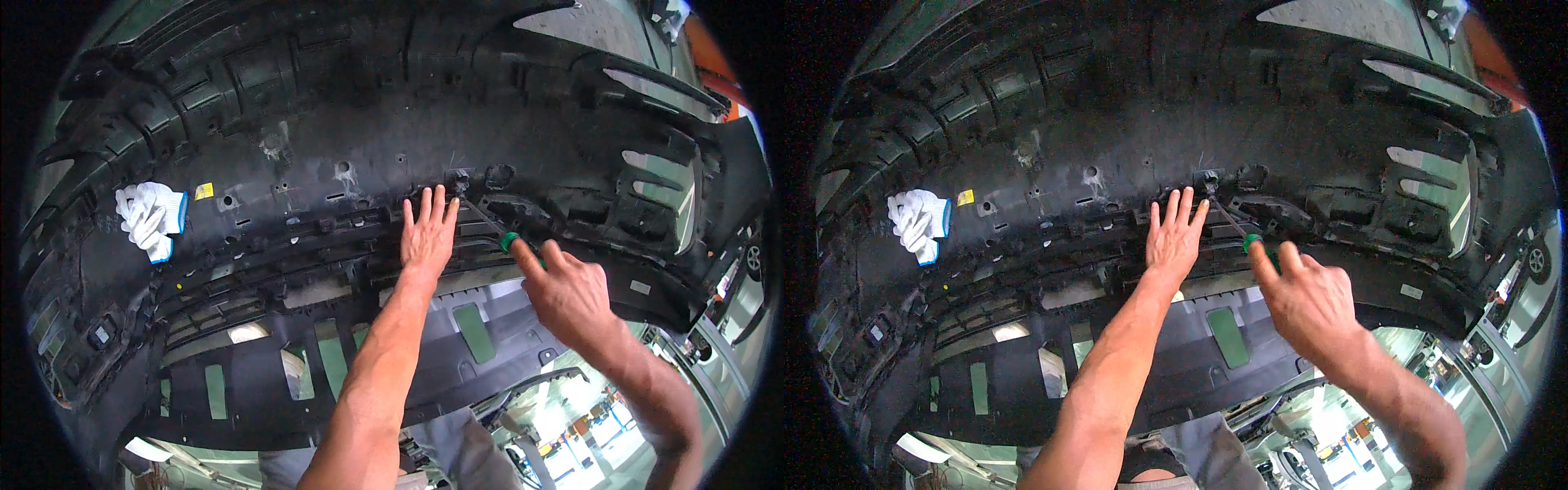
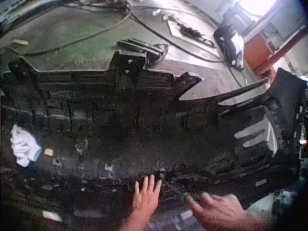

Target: The person uses a screwdriver to fasten plastic clips into a car bumper, then picks up a chrome trim piece and positions it along the bumper edge. The work is performed in a workshop with other vehicle parts visible nearby.

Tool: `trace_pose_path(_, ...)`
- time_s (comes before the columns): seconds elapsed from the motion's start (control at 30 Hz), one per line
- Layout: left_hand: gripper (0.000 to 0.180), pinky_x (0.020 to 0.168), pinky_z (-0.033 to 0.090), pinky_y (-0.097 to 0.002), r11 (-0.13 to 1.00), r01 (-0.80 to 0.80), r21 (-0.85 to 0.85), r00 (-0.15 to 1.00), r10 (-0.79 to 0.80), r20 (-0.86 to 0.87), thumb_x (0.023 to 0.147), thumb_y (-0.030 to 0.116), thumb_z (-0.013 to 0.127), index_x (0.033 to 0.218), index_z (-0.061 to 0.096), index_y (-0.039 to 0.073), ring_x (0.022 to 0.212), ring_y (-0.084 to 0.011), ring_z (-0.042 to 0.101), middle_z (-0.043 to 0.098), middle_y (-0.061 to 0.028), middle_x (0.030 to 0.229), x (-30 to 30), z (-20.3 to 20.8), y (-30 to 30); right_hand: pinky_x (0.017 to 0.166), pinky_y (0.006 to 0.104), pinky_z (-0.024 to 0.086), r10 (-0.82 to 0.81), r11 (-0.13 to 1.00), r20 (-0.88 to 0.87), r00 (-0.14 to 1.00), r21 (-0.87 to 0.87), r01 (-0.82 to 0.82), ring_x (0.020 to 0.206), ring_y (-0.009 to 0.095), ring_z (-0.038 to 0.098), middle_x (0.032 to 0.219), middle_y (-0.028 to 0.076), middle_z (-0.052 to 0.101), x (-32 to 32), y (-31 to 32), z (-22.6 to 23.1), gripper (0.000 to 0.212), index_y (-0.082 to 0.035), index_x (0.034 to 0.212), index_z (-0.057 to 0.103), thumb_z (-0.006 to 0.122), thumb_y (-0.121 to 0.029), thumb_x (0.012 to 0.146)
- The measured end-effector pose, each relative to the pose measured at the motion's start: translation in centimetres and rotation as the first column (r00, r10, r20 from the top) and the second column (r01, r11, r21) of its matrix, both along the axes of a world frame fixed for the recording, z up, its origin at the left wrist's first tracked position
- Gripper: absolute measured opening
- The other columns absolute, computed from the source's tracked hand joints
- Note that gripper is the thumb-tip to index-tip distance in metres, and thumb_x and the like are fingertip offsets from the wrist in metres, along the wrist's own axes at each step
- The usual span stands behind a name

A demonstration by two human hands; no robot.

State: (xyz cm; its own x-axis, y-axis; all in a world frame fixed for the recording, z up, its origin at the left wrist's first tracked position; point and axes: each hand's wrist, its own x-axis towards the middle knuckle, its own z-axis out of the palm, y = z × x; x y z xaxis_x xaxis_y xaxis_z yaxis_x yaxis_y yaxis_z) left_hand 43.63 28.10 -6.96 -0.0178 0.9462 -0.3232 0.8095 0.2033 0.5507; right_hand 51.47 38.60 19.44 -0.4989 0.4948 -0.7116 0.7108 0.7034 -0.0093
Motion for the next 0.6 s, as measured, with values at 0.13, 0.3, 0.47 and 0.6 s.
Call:
trace_pose_path(0.13, 0.052, 0.119, 0.028, -0.0595, 1.000, 0.012, -0.018, 1.000, -0.012, -0.020, 0.097, 0.016, 0.053, 0.149, 0.052, 0.018, 0.149, -0.0317, 0.033, 0.037, -0.0113, 0.161, 0.0, 0.0, 0.0, 0.069, 0.0416, 0.057, -0.088, 0.985, 0.072, 0.994, -0.139, 0.098, 0.082, 0.035, 0.072, 0.096, 0.018, 0.068, 0.3, 0.7, -0.7, 0.050, -0.002, 0.134, 0.059, 0.071, -0.020, 0.089)
trace_pose_path(0.3, 0.055, 0.118, 0.029, -0.0593, 1.000, 0.003, -0.003, 1.000, -0.003, -0.015, 0.095, 0.013, 0.056, 0.149, 0.052, 0.018, 0.149, -0.0320, 0.033, 0.037, -0.0116, 0.161, -0.1, 0.3, 0.2, 0.085, 0.0372, 0.054, -0.975, 0.216, -0.015, 0.222, -0.295, 0.931, 0.098, 0.029, 0.072, 0.110, 0.023, 0.072, -0.4, 0.5, -1.7, 0.058, 0.006, 0.139, 0.056, 0.071, -0.025, 0.093)
trace_pose_path(0.47, 0.050, 0.119, 0.026, -0.0606, 0.999, 0.028, -0.031, 1.000, -0.029, -0.013, 0.099, 0.018, 0.050, 0.149, 0.053, 0.017, 0.150, -0.0318, 0.032, 0.037, -0.0113, 0.161, -0.2, 0.2, 0.1, 0.070, 0.0370, 0.055, -0.538, 0.839, -0.039, 0.842, -0.120, 0.531, 0.085, 0.025, 0.071, 0.094, 0.016, 0.068, -0.4, 0.9, -0.6, 0.052, -0.002, 0.138, 0.058, 0.070, -0.020, 0.091)
trace_pose_path(0.6, 0.050, 0.120, 0.026, -0.0605, 0.999, 0.021, -0.027, 1.000, -0.021, 0.000, 0.100, 0.018, 0.049, 0.150, 0.052, 0.017, 0.150, -0.0321, 0.033, 0.037, -0.0117, 0.161, -0.1, 0.1, 0.1, 0.057, 0.0425, 0.054, 0.109, 0.994, 0.034, 0.993, -0.012, -0.109, 0.074, 0.029, 0.069, 0.081, 0.012, 0.057, 0.3, 1.3, 0.0, 0.049, -0.009, 0.134, 0.060, 0.070, -0.020, 0.087)
